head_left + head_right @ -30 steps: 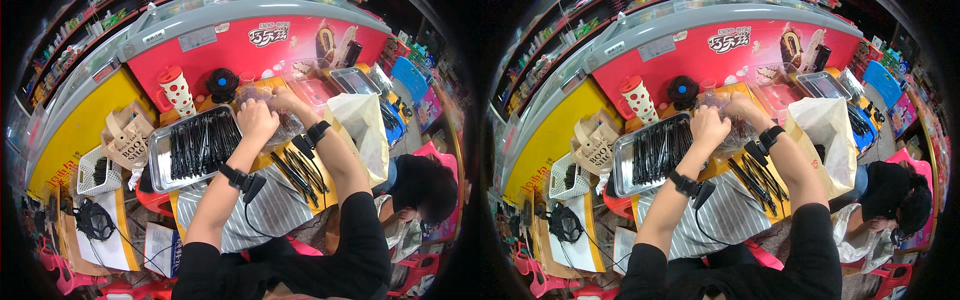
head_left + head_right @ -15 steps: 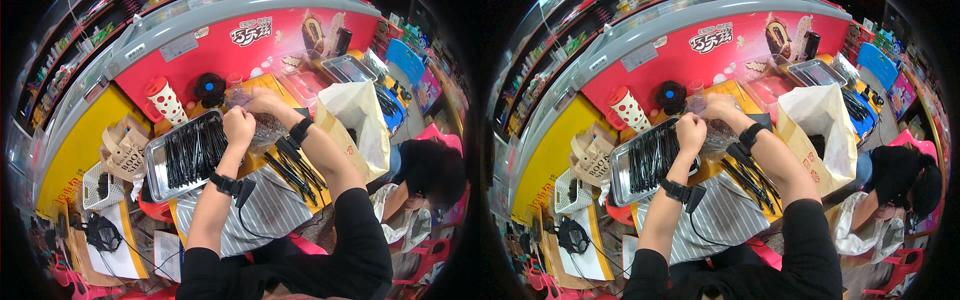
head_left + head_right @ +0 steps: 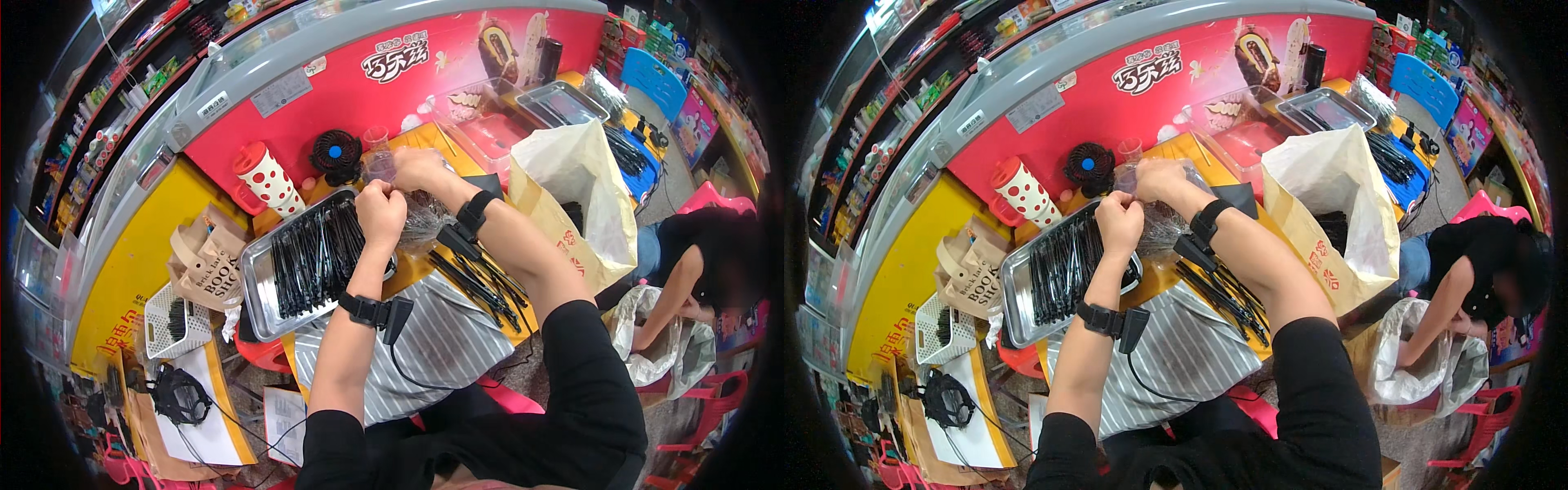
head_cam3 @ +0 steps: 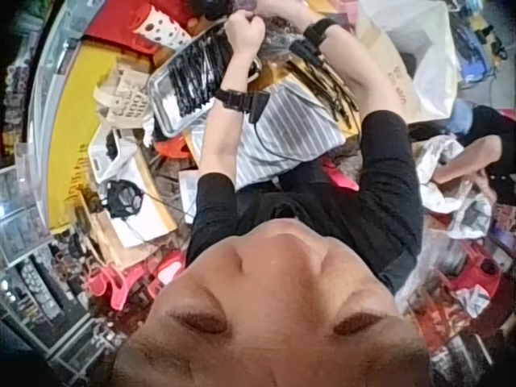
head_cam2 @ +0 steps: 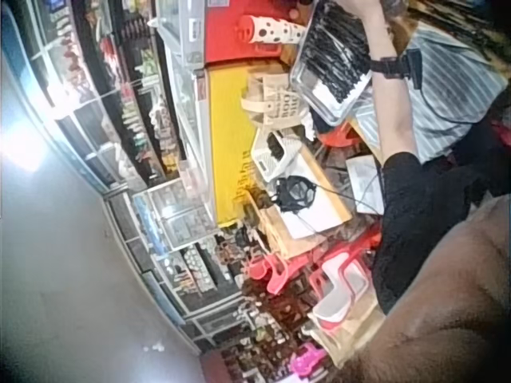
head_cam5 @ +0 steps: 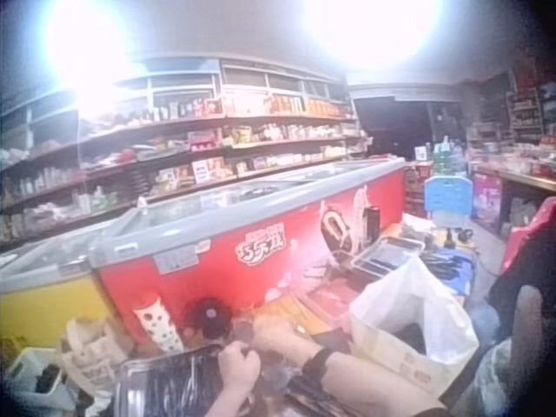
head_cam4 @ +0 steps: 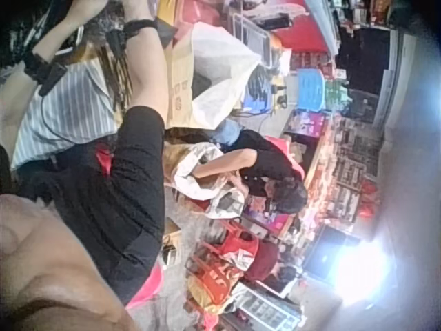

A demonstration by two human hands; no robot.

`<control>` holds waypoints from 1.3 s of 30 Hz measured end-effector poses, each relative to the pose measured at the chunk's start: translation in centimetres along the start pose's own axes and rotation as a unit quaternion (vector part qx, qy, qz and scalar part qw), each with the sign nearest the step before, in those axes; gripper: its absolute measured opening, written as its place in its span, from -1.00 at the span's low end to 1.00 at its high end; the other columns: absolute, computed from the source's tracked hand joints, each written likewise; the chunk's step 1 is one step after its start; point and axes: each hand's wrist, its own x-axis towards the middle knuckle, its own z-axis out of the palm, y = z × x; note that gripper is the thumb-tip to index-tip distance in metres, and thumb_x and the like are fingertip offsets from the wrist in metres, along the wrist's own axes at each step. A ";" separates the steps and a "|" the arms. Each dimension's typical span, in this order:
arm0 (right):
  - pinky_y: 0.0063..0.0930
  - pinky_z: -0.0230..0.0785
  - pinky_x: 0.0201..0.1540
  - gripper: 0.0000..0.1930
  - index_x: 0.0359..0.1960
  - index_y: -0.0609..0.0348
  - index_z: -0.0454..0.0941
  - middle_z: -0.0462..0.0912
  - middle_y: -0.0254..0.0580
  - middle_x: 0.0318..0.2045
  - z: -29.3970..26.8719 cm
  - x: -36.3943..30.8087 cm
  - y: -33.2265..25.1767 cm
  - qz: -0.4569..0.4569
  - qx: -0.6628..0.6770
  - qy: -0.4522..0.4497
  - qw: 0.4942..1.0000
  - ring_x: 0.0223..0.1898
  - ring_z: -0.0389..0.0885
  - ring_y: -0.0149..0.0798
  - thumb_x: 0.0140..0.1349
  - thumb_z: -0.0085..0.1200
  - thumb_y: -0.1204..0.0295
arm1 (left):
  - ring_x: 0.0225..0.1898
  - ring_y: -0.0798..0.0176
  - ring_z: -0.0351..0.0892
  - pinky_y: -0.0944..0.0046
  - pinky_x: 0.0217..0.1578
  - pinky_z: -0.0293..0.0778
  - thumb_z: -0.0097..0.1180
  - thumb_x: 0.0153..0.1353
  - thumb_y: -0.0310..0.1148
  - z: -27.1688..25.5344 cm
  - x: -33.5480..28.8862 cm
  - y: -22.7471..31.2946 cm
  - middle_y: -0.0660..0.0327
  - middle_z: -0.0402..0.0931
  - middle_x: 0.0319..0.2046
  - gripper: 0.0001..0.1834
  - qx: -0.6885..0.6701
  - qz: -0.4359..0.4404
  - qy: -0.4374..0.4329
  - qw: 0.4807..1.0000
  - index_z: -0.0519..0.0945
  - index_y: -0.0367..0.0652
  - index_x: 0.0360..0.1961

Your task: Sorting and arranging thin silver and black metal rods on a workspace.

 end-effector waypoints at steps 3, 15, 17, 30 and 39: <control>-0.25 0.48 -0.10 -0.55 -0.15 0.28 0.57 0.63 0.05 -0.16 -0.2 0.1 -0.2 0.002 0.010 0.005 1.000 -0.08 0.62 -0.08 -0.08 0.20 0.27 | -0.56 0.09 0.61 0.20 -0.41 0.50 0.10 -0.10 -0.46 0.1 0.1 0.0 -0.07 0.57 -0.63 -0.83 0.001 -0.008 -0.003 1.000 0.61 -0.41 -0.53; -0.20 0.45 -0.06 -0.65 -0.16 0.27 0.61 0.63 0.03 -0.12 -0.4 -0.3 0.2 -0.026 -0.003 -0.007 1.000 -0.03 0.59 -0.07 -0.02 0.08 0.41 | -0.49 -0.07 0.61 0.08 -0.35 0.51 0.09 -0.11 -0.43 -1.0 -0.1 0.7 -0.10 0.56 -0.60 -0.83 -0.009 -0.015 -0.024 1.000 0.59 -0.36 -0.55; -0.20 0.44 -0.06 -0.61 -0.11 0.32 0.55 0.60 0.13 -0.11 -0.1 0.6 1.4 -0.010 0.047 -0.035 0.998 -0.02 0.59 -0.05 -0.03 0.07 0.41 | -0.48 -0.07 0.62 0.08 -0.35 0.51 0.09 -0.11 -0.43 -0.7 -0.1 0.7 -0.10 0.56 -0.59 -0.83 -0.013 -0.012 -0.025 1.000 0.60 -0.35 -0.55; -0.45 0.26 -0.56 -0.50 0.13 0.16 0.40 0.47 -0.27 -0.35 -1.1 -2.6 5.8 0.055 0.416 -0.128 0.898 -0.46 0.43 -0.36 0.05 0.03 0.52 | -0.45 -0.12 0.60 0.03 -0.34 0.51 0.10 -0.09 -0.41 -0.7 -0.1 0.2 -0.07 0.57 -0.58 -0.86 0.022 -0.009 -0.039 0.999 0.58 -0.29 -0.58; -0.54 0.22 -0.62 -0.57 0.05 0.24 0.47 0.49 -0.25 -0.47 -1.1 -5.1 4.6 -0.018 0.468 -0.122 0.875 -0.55 0.43 -0.43 0.07 0.01 0.56 | -0.42 -0.13 0.57 -0.03 -0.34 0.48 0.09 -0.11 -0.43 -0.2 -0.4 0.4 -0.04 0.55 -0.53 -0.89 0.053 0.004 -0.045 0.998 0.55 -0.28 -0.59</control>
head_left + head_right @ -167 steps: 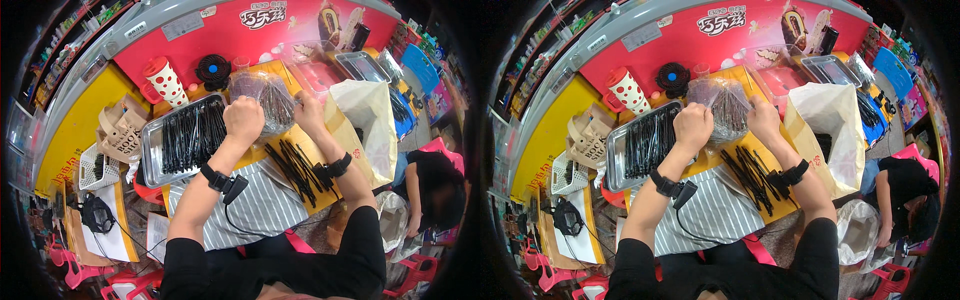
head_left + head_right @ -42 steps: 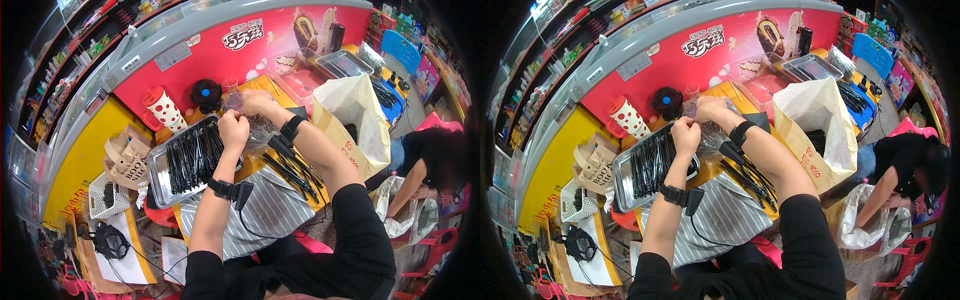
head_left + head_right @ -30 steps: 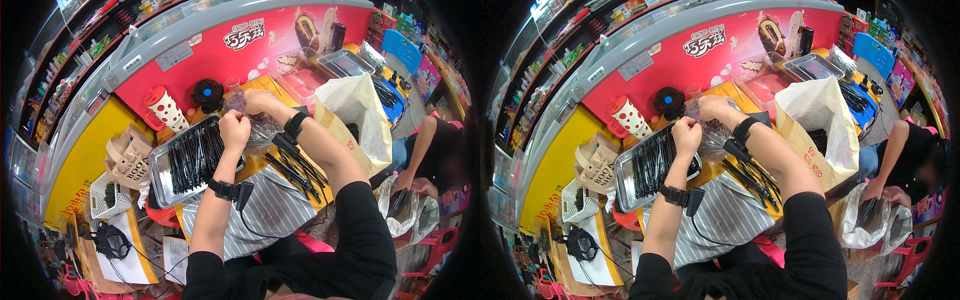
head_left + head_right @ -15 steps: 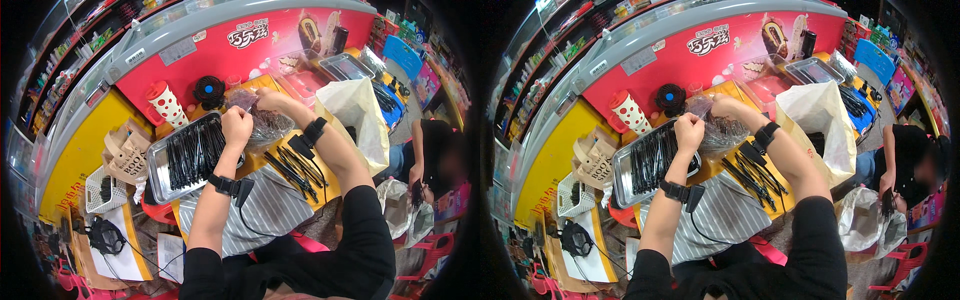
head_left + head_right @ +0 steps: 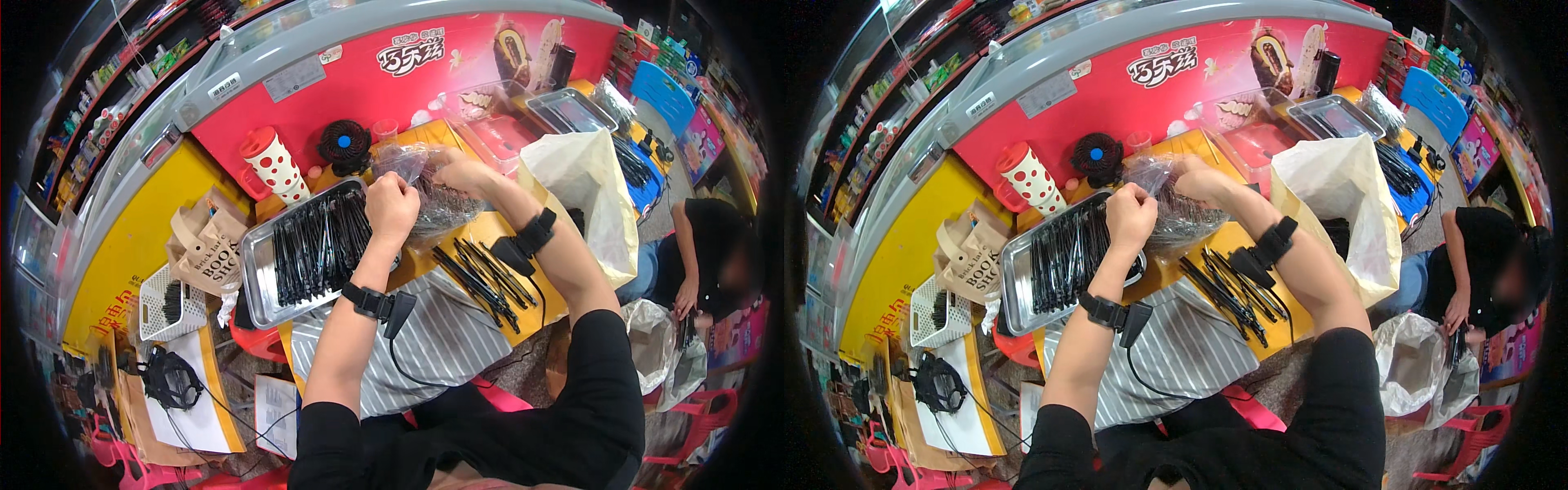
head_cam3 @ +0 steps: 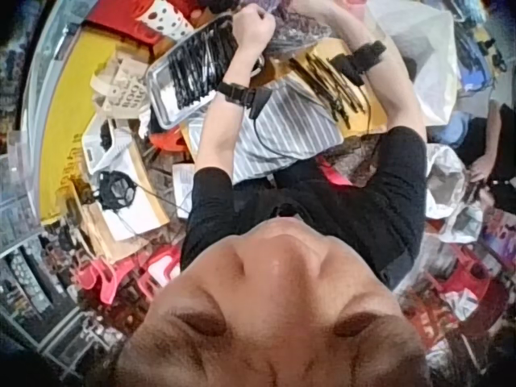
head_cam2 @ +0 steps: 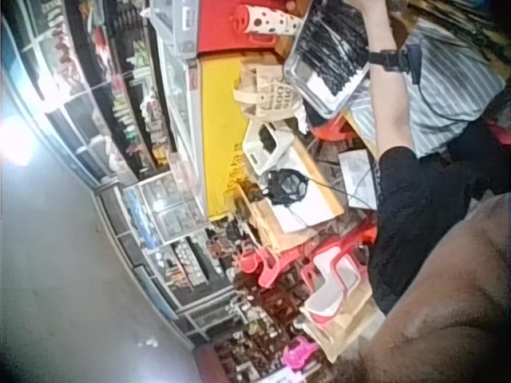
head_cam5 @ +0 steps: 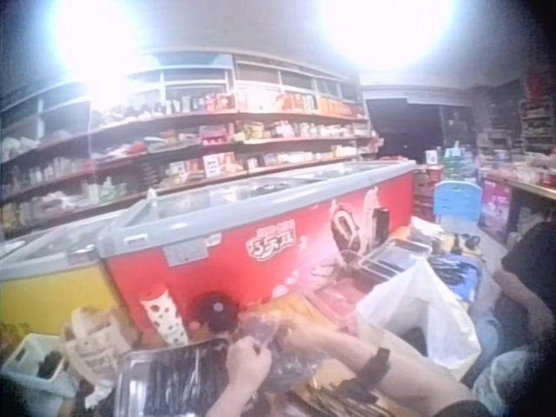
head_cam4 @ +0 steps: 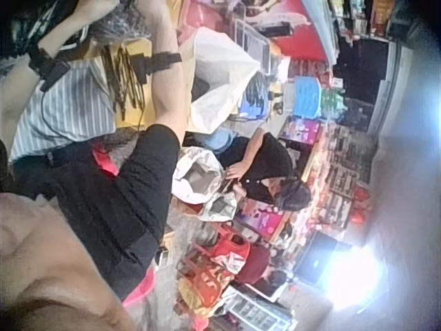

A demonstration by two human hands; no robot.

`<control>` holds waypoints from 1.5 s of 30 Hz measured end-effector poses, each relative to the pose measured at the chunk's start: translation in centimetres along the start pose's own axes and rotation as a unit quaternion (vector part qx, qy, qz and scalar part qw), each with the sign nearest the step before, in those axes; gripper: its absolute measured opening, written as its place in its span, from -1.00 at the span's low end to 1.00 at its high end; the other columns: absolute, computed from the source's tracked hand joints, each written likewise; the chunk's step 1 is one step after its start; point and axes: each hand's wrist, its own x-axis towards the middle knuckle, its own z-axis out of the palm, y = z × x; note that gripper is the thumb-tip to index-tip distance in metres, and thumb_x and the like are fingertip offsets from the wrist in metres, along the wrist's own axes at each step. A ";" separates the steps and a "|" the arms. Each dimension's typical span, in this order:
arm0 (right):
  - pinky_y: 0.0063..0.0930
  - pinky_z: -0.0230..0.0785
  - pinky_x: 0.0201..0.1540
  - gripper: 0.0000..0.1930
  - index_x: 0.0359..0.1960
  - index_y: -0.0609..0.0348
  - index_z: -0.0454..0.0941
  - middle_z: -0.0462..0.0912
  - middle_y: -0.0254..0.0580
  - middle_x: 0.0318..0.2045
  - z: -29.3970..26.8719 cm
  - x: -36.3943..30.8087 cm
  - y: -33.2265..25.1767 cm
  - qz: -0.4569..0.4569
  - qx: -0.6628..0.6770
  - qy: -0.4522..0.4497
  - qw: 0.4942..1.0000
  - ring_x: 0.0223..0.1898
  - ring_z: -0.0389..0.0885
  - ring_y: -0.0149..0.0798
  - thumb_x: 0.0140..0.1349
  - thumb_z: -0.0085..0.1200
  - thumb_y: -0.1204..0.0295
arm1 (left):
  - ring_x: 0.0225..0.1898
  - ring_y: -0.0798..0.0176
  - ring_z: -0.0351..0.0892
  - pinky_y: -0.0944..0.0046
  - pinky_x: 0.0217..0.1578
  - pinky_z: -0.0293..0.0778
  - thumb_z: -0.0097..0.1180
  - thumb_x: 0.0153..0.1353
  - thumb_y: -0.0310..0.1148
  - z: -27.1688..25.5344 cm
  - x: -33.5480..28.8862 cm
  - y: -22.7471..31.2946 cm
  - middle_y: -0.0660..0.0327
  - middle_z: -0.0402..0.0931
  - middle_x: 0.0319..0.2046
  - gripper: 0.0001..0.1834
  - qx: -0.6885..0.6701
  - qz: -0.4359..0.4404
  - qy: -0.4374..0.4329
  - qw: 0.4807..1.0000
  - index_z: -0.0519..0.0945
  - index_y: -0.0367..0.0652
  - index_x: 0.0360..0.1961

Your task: Sorting and arranging thin silver and black metal rods on a workspace.

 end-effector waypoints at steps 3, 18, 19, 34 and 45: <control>-0.53 0.21 -0.63 -0.58 0.05 0.25 0.47 0.50 -0.27 -0.51 1.4 -1.8 -0.8 -0.039 -0.004 0.042 0.998 -0.59 0.42 -0.45 0.07 0.01 0.58 | -0.42 -0.13 0.56 -0.02 -0.34 0.48 0.09 -0.11 -0.44 -0.2 -0.1 -0.4 -0.04 0.55 -0.51 -0.89 -0.002 0.000 -0.001 1.000 0.54 -0.28 -0.58; -0.54 0.13 -0.69 -0.50 0.16 0.22 0.36 0.44 -0.33 -0.59 3.2 -4.2 1.6 -0.046 -0.052 0.130 0.989 -0.66 0.32 -0.47 0.12 0.01 0.53 | -0.52 -0.05 0.58 0.10 -0.41 0.48 0.10 -0.08 -0.44 0.1 -0.3 0.1 -0.03 0.54 -0.62 -0.87 -0.022 0.034 0.053 0.998 0.55 -0.32 -0.59; -0.55 0.10 -0.71 -0.51 0.16 0.21 0.36 0.42 -0.35 -0.61 3.2 -4.6 2.1 -0.044 -0.026 0.138 0.989 -0.68 0.30 -0.48 0.13 0.00 0.54 | -0.52 -0.05 0.58 0.10 -0.41 0.48 0.10 -0.08 -0.44 0.2 -0.3 0.1 -0.03 0.54 -0.62 -0.87 -0.023 0.033 0.052 0.998 0.55 -0.32 -0.59; -0.64 0.04 -0.75 -0.61 0.06 0.28 0.39 0.42 -0.39 -0.61 3.5 -6.4 2.7 -0.067 0.157 0.154 0.973 -0.71 0.26 -0.57 0.14 -0.07 0.62 | -0.38 -0.14 0.55 -0.04 -0.33 0.46 0.10 -0.08 -0.47 -0.3 -0.9 -0.8 -0.05 0.53 -0.50 -0.92 0.006 0.001 -0.005 1.000 0.53 -0.28 -0.55; -0.38 0.38 -0.09 -0.58 0.07 0.35 0.36 0.51 0.08 -0.07 4.3 -3.3 6.7 -0.187 -0.161 0.168 0.954 -0.18 0.54 -0.23 0.15 0.01 0.51 | -0.39 -0.06 0.61 0.10 -0.31 0.50 0.10 -0.10 -0.48 -0.1 -1.4 0.1 -0.04 0.58 -0.52 -0.84 0.023 -0.012 0.005 1.000 0.60 -0.30 -0.44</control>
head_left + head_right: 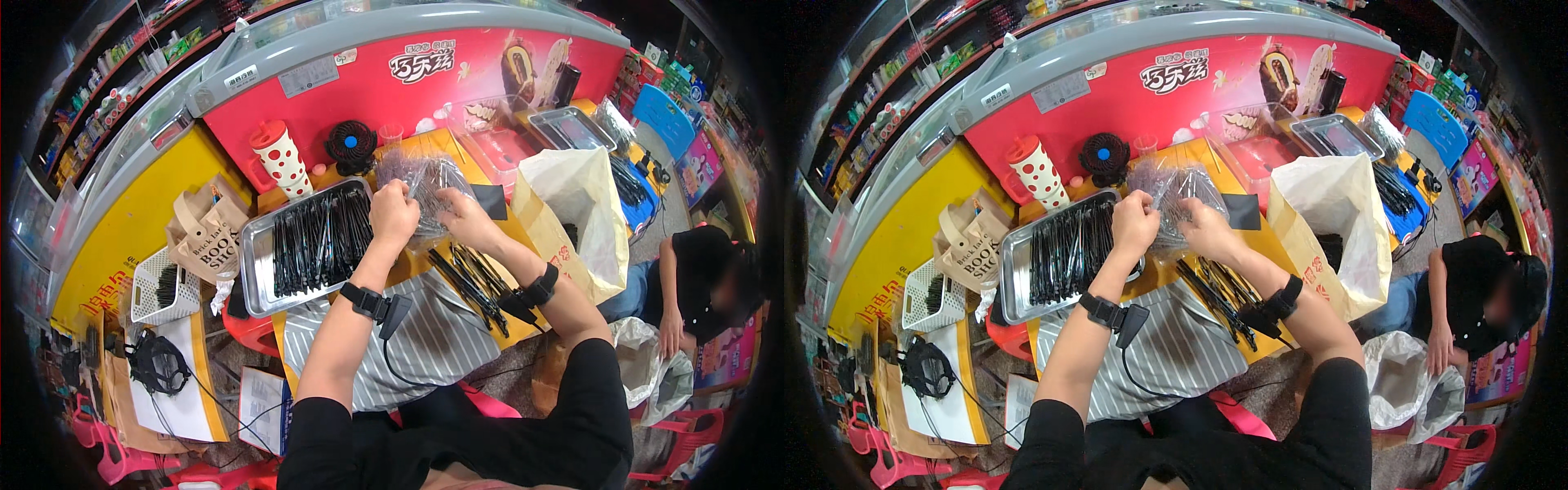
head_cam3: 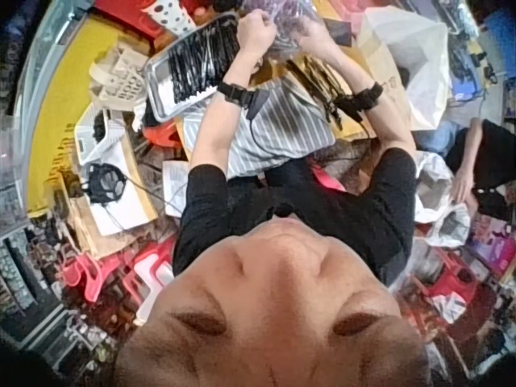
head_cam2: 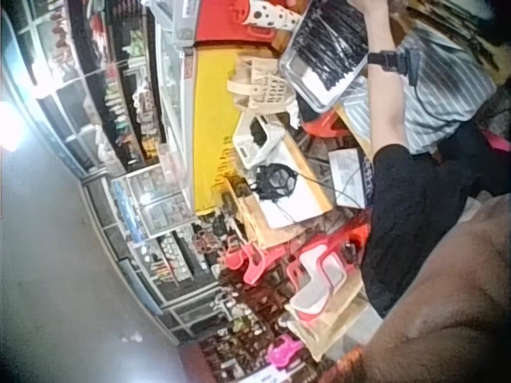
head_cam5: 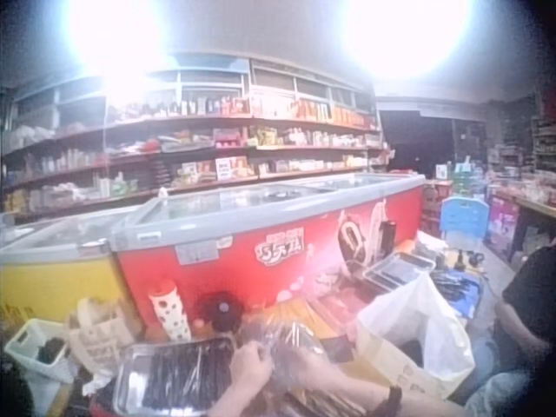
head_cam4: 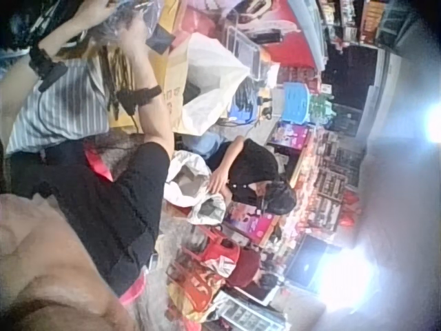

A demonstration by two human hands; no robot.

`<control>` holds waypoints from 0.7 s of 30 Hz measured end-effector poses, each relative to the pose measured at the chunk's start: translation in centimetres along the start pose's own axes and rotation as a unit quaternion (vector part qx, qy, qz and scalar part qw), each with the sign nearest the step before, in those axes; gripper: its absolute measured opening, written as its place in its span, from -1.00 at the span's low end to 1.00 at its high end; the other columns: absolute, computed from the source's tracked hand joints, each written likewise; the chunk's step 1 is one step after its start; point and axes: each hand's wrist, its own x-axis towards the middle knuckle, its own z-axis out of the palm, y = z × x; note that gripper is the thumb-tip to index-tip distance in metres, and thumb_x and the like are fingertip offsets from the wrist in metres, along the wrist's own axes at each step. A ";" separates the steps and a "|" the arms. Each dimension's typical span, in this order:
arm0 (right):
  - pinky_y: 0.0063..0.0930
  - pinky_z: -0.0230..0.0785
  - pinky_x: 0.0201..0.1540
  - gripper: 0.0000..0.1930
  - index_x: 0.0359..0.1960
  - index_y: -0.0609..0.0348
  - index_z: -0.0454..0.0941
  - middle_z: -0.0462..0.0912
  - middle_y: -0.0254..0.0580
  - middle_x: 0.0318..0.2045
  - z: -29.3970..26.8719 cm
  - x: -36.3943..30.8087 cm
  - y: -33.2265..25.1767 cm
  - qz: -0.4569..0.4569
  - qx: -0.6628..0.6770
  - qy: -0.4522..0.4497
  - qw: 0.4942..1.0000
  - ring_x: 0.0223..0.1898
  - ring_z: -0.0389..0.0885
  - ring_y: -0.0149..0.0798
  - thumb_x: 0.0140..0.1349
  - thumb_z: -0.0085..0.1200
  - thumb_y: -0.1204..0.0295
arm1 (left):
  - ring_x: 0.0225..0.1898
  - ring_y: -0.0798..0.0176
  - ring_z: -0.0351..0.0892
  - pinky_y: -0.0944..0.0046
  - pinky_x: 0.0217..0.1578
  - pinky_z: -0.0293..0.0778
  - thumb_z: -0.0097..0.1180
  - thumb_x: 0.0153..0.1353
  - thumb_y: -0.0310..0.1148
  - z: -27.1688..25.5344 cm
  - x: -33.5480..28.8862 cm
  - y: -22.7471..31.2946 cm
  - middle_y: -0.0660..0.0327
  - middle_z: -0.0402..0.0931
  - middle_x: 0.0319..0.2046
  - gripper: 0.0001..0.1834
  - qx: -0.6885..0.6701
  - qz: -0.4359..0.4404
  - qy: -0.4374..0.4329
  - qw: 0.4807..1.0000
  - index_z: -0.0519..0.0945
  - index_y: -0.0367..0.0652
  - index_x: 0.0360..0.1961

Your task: Sorting and arranging thin silver and black metal rods on a workspace.

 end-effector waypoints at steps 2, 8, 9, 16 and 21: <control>-0.39 0.40 -0.17 -0.57 0.08 0.33 0.36 0.53 0.03 -0.15 -0.3 0.1 0.2 0.013 0.006 -0.006 1.000 -0.25 0.54 -0.26 0.17 0.03 0.44 | -0.38 -0.05 0.62 0.11 -0.29 0.50 0.10 -0.10 -0.48 0.0 0.1 -0.2 -0.05 0.59 -0.50 -0.82 -0.004 0.002 -0.015 1.000 0.61 -0.30 -0.42; -0.36 0.43 -0.56 -0.53 0.01 0.35 0.40 0.56 -0.10 -0.49 -2.5 2.7 -3.7 0.199 0.104 -0.047 0.973 -0.56 0.56 -0.26 0.20 0.08 0.21 | -0.30 -0.09 0.59 0.03 -0.23 0.49 0.08 -0.10 -0.47 -0.2 0.3 -0.8 -0.07 0.59 -0.41 -0.79 -0.017 -0.005 -0.046 0.999 0.63 -0.29 -0.40; -0.45 0.32 -0.67 -0.56 -0.04 0.34 0.42 0.49 -0.20 -0.57 -2.8 3.3 -3.2 0.224 0.147 -0.053 0.962 -0.64 0.47 -0.36 0.20 0.09 0.22 | -0.31 -0.09 0.60 0.03 -0.23 0.49 0.09 -0.10 -0.46 0.2 0.5 -0.7 -0.08 0.59 -0.42 -0.80 -0.024 -0.010 -0.055 0.998 0.63 -0.30 -0.41; -0.44 0.34 -0.70 -0.69 -0.35 0.36 0.53 0.55 -0.15 -0.54 -1.5 8.4 -2.2 0.196 0.010 -0.114 0.974 -0.63 0.52 -0.34 -0.03 0.20 0.34 | -0.32 -0.10 0.61 0.05 -0.24 0.50 0.09 -0.10 -0.45 -0.3 0.8 0.0 -0.08 0.60 -0.44 -0.79 -0.046 -0.039 -0.075 0.995 0.64 -0.29 -0.40; -0.37 0.47 -0.61 -0.61 -0.32 0.41 0.55 0.61 0.02 -0.43 -0.6 9.8 -2.3 0.192 -0.078 -0.097 0.973 -0.51 0.62 -0.21 -0.12 0.27 0.33 | -0.37 -0.06 0.63 0.11 -0.26 0.52 0.11 -0.11 -0.42 0.0 1.4 -0.1 -0.11 0.59 -0.50 -0.79 -0.013 -0.019 -0.056 0.998 0.65 -0.33 -0.45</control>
